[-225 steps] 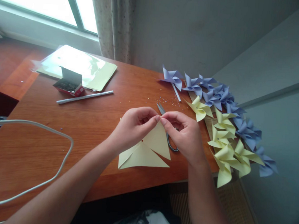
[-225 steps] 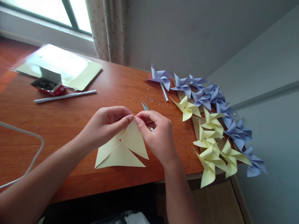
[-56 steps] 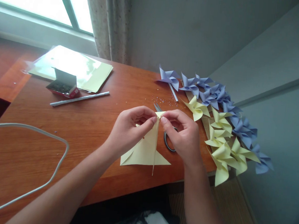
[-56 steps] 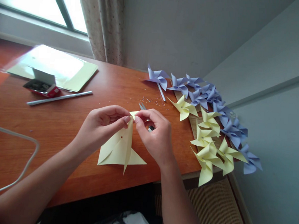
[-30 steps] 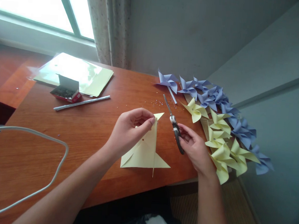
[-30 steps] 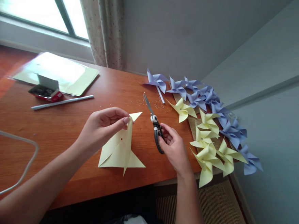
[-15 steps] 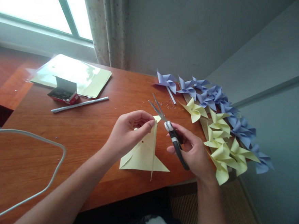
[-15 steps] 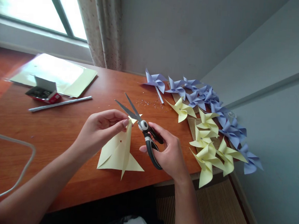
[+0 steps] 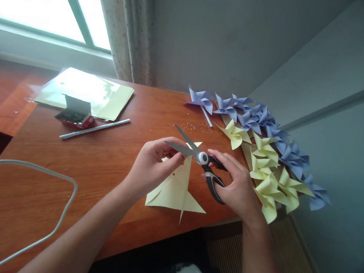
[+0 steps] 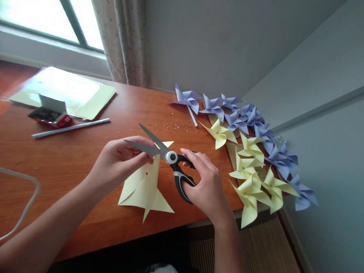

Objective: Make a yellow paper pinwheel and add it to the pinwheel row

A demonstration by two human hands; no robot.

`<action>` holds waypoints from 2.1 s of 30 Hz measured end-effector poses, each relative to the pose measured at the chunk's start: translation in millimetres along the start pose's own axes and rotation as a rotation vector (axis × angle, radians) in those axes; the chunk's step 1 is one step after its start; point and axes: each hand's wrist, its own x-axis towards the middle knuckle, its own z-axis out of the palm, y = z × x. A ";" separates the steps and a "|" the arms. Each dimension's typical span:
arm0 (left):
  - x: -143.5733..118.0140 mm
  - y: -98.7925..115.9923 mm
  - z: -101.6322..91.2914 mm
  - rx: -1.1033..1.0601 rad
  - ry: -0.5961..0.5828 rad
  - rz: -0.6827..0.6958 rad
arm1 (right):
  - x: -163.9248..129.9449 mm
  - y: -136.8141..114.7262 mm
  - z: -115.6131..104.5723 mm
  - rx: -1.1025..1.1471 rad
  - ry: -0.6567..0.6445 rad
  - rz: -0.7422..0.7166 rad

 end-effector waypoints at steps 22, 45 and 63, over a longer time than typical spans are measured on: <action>-0.5 -0.4 -0.1 0.069 0.000 0.004 | -1.8 -2.1 -5.2 -0.046 -0.010 -0.020; -0.5 0.9 -1.1 0.087 -0.014 0.056 | -2.9 -5.8 -6.2 -0.012 -0.031 0.005; 0.1 4.7 -0.8 0.139 -0.013 0.083 | -3.7 -4.7 -5.8 0.031 -0.044 0.025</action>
